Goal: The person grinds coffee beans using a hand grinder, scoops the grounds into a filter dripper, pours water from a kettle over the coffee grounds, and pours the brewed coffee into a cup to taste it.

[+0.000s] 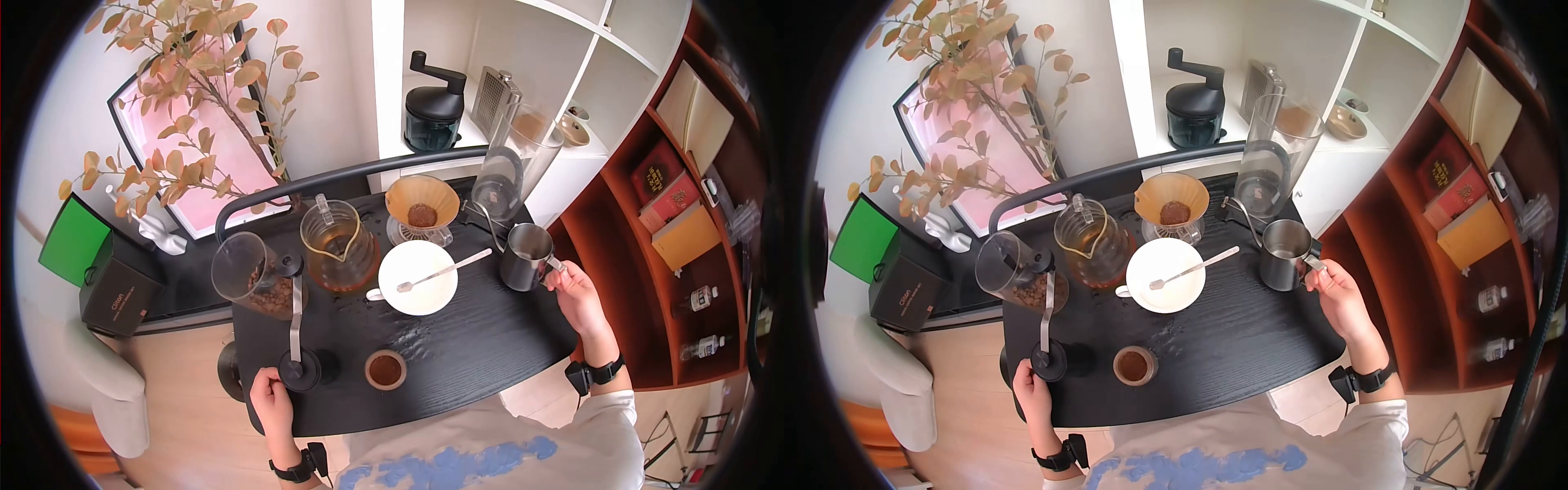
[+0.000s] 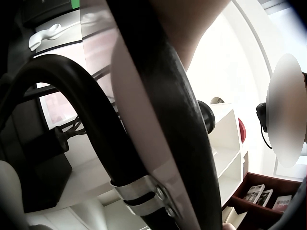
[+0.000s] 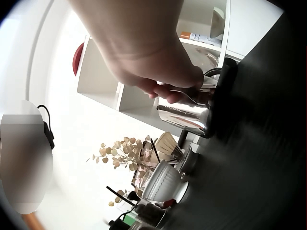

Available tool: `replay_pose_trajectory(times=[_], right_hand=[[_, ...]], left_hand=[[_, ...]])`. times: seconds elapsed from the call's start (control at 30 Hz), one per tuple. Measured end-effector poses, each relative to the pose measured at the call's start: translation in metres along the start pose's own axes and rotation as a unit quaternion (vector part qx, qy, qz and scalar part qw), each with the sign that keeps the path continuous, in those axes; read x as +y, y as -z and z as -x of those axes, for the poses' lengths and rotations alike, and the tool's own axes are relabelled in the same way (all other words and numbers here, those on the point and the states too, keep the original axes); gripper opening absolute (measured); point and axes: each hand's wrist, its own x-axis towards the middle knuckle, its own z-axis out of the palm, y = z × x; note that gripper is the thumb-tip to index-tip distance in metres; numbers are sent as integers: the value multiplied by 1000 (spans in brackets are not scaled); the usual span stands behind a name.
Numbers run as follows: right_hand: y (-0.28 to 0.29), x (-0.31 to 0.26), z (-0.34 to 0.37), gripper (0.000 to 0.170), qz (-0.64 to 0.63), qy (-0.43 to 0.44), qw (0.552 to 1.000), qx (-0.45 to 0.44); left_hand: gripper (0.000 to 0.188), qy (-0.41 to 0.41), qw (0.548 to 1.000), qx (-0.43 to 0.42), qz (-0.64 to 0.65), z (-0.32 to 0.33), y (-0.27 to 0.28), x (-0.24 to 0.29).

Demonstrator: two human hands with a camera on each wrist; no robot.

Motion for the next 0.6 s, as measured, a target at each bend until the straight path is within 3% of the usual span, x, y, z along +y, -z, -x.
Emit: replay_pose_trajectory(times=[0.27,0.47,0.6], right_hand=[[3,1,-1,29,-115,60,991,41],[-2,-21,-18,30,-98,132,986,15],[-12,-46,-30,27,-61,122,991,-9]], left_hand=[[16,-5,1000,-1,1,0,0,-4],[16,-10,1000,3,1,0,-1,-3],[17,3,1000,-1,7,0,0,-2]])
